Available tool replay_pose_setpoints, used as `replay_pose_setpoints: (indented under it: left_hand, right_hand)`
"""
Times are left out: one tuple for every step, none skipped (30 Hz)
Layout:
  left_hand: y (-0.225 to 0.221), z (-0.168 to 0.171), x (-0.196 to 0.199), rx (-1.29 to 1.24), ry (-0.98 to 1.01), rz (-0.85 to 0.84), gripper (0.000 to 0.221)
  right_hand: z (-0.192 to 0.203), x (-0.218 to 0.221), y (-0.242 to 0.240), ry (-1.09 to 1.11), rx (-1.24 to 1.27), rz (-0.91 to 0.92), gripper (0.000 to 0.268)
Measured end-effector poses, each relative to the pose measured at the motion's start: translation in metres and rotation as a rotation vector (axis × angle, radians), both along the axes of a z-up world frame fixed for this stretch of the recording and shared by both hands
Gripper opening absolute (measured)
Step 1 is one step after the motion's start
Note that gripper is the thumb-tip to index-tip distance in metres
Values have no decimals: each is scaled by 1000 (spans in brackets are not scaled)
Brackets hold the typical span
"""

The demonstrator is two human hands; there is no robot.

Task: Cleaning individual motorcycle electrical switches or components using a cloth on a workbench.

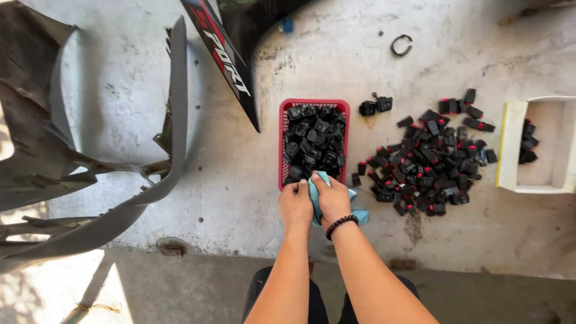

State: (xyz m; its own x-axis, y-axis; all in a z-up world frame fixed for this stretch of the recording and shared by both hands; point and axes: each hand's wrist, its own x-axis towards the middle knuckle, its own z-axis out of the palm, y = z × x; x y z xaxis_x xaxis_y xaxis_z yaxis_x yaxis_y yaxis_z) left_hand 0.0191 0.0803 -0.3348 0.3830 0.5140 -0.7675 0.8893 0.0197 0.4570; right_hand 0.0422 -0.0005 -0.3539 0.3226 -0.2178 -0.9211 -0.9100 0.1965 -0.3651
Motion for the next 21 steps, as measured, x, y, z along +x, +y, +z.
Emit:
replay_pose_setpoints:
  left_hand:
    - [0, -3, 8, 5, -13, -33, 30]
    - [-6, 0, 7, -2, -24, -31, 30]
    - [-10, 4, 7, -8, -3, -55, 29]
    - [-14, 8, 6, -14, 18, -79, 27]
    - [-20, 12, 6, -19, 19, -86, 27]
    - [-28, 16, 6, -37, 41, -130, 25]
    - [-36, 17, 12, -50, 51, -176, 24]
    - [-46, 18, 15, -52, 41, -183, 24]
    - [-58, 19, 17, -74, 32, -205, 23]
    - [-70, 18, 19, -96, 23, -227, 22]
    - [-83, 19, 25, -98, 21, -231, 22]
    - [-98, 19, 31, -122, 19, -257, 22]
    - [-114, 20, 29, -148, 30, -278, 23]
    - [-133, 12, 38, -152, 41, -279, 23]
    - [-151, 6, 39, -141, 13, -306, 24]
    - [-171, 0, 40, -130, -15, -332, 25]
    - [-187, -2, 43, -123, -20, -335, 25]
    - [-205, -4, 46, -117, 9, -342, 25]
    - [-227, -3, 46, -131, 43, -366, 24]
    - [-242, -3, 53, -144, 44, -385, 24]
    - [-256, -3, 58, -144, 30, -370, 24]
  right_hand:
    - [-9, 6, -3, -31, 8, -25, 37]
    - [-7, 2, -10, -42, 0, -23, 37]
    - [-6, -1, -14, -55, 7, -70, 33]
    - [-4, -4, -19, -67, 15, -117, 30]
    - [2, -6, -27, -65, 10, -123, 30]
    - [8, -7, -37, -66, -16, -151, 30]
    - [11, -2, -47, -78, -39, -181, 31]
    - [15, -1, -57, -88, -40, -188, 31]
    - [19, -1, -69, -85, -61, -229, 31]
    - [21, 0, -82, -82, -81, -271, 32]
    - [16, 1, -97, -84, -83, -275, 32]
    - [9, 1, -114, -72, -118, -282, 33]
    - [5, -6, -132, -45, -154, -285, 34]
    - [-3, 3, -154, -35, -158, -285, 34]
    - [-9, 4, -175, -43, -185, -272, 33]
    - [-15, 5, -197, -51, -211, -259, 33]
    - [-20, 8, -213, -56, -205, -261, 33]
    - [-25, 12, -231, -56, -214, -240, 34]
    - [-25, 10, -254, -47, -244, -233, 34]
    - [-22, 17, -270, -44, -258, -251, 34]
    - [-21, 24, -286, -37, -260, -181, 33]
